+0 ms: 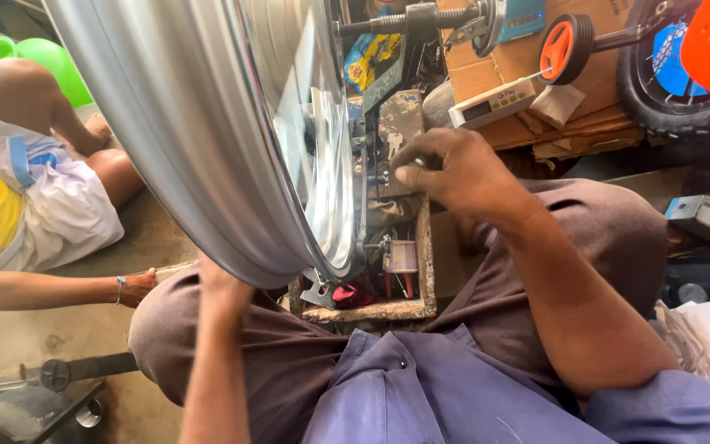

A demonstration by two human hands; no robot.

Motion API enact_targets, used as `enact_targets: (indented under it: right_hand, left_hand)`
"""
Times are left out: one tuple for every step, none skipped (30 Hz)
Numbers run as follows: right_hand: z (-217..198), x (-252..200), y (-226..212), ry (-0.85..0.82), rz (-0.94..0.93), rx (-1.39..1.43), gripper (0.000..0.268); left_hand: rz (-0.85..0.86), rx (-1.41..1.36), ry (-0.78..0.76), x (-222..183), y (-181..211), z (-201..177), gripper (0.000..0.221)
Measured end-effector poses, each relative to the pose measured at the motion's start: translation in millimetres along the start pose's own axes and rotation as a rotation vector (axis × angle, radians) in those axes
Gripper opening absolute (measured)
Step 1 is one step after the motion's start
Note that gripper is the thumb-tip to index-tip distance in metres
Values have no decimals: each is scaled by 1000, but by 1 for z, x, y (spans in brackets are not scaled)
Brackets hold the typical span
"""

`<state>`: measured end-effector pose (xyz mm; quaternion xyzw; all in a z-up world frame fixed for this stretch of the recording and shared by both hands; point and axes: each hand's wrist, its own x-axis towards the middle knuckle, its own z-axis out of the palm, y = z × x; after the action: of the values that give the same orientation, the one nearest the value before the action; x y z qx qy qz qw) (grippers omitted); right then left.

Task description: The person places a bicycle wheel into a truing stand and uses a small tool to tighten the spoke nipples individually, rotating the wheel and checking the alignment against the stand markers.

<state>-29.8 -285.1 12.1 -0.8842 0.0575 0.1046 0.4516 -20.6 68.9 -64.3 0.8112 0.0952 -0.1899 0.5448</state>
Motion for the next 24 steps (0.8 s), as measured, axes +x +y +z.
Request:
enact_targets:
  right_hand:
    - [1,0,1,16,-42,-10,24]
    - [2,0,2,32,-84,-20,24]
    - [3,0,3,48,-125,-31,25]
    - [5,3,5,37,-36,77,26]
    - [7,7,5,26,54,186,27]
    - [10,10,6,15,144,294,28]
    - [11,13,7,22,176,418,27]
    - [11,15,9,29,208,541,27]
    - [11,17,11,39,236,664,26]
    - [12,18,13,29,220,758,24]
    - [12,19,17,23,202,852,23]
    - [13,20,20,16,183,945,25]
    - [15,22,24,36,179,913,27]
    - [17,25,27,56,176,881,30]
    - [18,27,29,74,174,848,33]
    - [18,28,30,92,209,730,35]
    - [18,30,31,108,243,611,37]
    - [18,31,31,124,277,492,40]
    - [18,30,30,140,224,328,40]
    - [18,30,28,155,170,164,39]
    - [18,29,26,169,114,2,40]
    - [19,28,24,133,152,-40,39]
    - [20,26,23,98,193,-81,40]
    - [22,25,22,62,234,-121,41]
  left_hand:
    - [-19,10,-11,-9,-10,6,33]
    - [-141,-295,13,-21,-20,20,33]
    - [-262,-600,38,-34,-30,34,36]
    - [-191,-721,-58,-52,-37,40,40]
    - [-120,-838,-156,-62,-42,46,46]
    - [-98,-890,-271,-63,-43,47,55]
    - [-76,-940,-387,-65,-44,47,65]
    - [-55,-989,-503,-67,-45,46,74]
    - [-48,-1017,-505,-66,-46,44,73]
    - [-42,-1045,-507,-64,-48,42,71]
    - [-35,-1073,-513,-61,-51,42,70]
    - [-45,-1082,-510,-58,-56,43,67]
    - [-57,-1093,-505,-58,-61,44,64]
    - [-70,-1103,-500,-56,-67,45,60]
    - [-76,-1106,-501,-55,-73,45,60]
    - [-81,-1108,-503,-54,-79,46,59]
    - [-87,-1112,-503,-54,-84,46,58]
    - [-127,-1109,-474,-52,-90,47,54]
    - [-165,-1107,-443,-50,-96,47,51]
    - [-204,-1104,-413,-48,-101,48,47]
    - [-201,-1124,-423,-47,-106,49,46]
    - [-197,-1143,-434,-47,-110,50,45]
    - [-197,-1161,-446,-47,-113,49,44]
    - [-211,-1161,-460,-46,-114,48,45]
